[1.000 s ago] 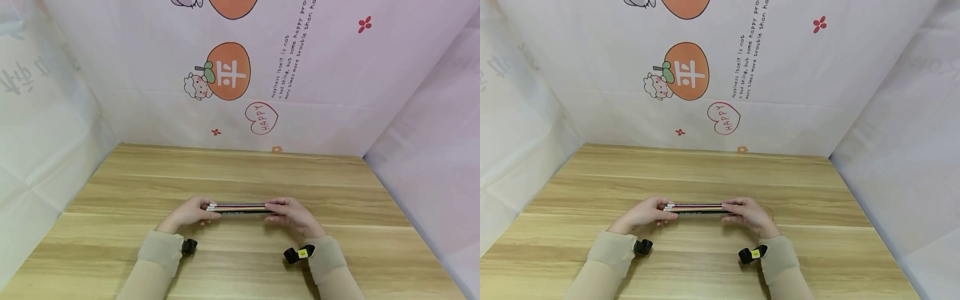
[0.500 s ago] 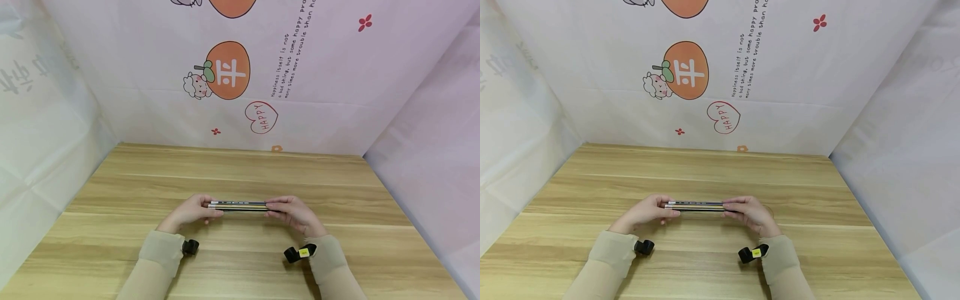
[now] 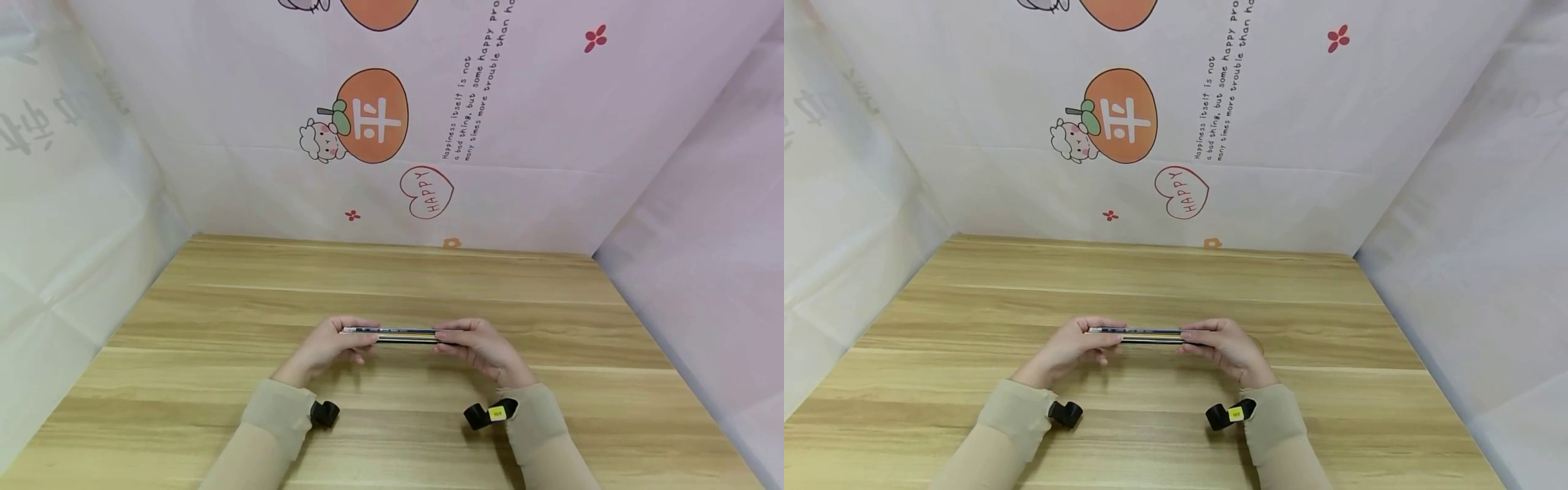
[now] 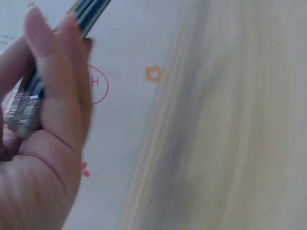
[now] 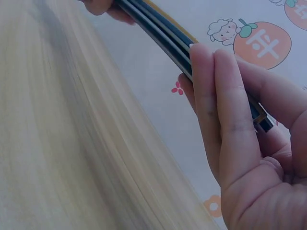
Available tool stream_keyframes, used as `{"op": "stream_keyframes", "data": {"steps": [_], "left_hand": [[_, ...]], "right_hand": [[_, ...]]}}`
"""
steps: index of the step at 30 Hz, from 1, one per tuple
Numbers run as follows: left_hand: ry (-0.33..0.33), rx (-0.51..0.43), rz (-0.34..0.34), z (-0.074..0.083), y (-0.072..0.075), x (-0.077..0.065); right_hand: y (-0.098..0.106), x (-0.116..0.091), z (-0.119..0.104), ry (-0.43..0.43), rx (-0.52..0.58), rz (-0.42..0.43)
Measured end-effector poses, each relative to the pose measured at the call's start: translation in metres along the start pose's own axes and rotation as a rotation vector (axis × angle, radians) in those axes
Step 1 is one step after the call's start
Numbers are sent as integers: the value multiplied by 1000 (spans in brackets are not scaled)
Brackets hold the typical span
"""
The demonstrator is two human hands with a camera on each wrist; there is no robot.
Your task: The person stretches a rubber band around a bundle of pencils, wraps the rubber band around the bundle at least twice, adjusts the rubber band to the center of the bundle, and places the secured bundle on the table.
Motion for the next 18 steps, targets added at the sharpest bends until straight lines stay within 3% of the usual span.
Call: {"op": "stream_keyframes", "data": {"steps": [6,18], "left_hand": [[-29,-69,21,3,-5,0],[-47,-48,65,1,-7,3]], "right_hand": [[1,-1,-1,8,11,8],[1,-4,-5,46,-45,23]]}}
Point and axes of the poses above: each hand's wrist, its own x-axis towards the middle knuckle, its own y-axis out of the back of the hand, z = x × y, the point moved 7 cm from there along x, towards the middle knuckle, and after that the axes turned 13 degrees about -y, right-handed, at the moved point
